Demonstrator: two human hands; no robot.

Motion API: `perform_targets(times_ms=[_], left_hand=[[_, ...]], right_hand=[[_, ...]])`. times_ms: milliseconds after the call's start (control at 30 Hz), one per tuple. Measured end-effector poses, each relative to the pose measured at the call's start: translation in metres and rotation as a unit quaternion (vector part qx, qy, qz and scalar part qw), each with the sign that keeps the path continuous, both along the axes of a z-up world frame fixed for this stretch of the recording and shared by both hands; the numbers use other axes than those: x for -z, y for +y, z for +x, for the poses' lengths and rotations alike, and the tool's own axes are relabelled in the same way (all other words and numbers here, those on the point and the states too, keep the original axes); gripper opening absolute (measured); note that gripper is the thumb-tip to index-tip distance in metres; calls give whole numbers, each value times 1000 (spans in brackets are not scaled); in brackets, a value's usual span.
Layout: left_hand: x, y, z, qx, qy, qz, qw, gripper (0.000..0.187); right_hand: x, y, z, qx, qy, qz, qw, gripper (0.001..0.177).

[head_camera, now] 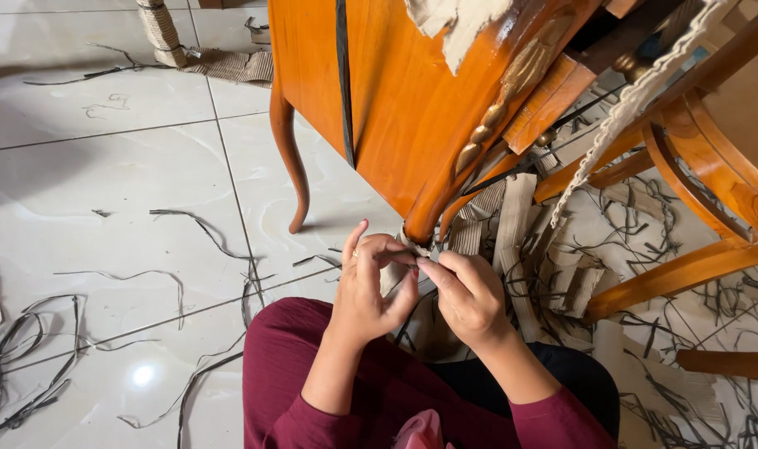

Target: Wrapping wooden furniture legs with protective cardboard strips and securing them with thin ties.

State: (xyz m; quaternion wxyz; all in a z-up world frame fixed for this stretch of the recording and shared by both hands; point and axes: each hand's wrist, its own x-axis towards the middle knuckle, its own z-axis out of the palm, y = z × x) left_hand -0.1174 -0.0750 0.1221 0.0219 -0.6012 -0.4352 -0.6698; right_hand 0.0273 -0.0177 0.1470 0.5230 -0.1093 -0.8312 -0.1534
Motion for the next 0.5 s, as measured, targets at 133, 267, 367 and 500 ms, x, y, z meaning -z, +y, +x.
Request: perform_targets(times_ms=[133,267,367,500], left_hand=[[16,4,-2,1,-11,19,1000,38],[23,1,-5,-51,-91,-7,995,37],[29,-1,-1,-18,-141,-131,981,19],[29,-6,13,147,-354,-246,890,7]], right_hand=[[-1,-9,-1,14,-20,-88,996,13],[4,-11,5,-51,0,-374,926,7],[18,-7,13,-105,38,-552,826,10],[24,-5,15,-129,67,-619,771,15]])
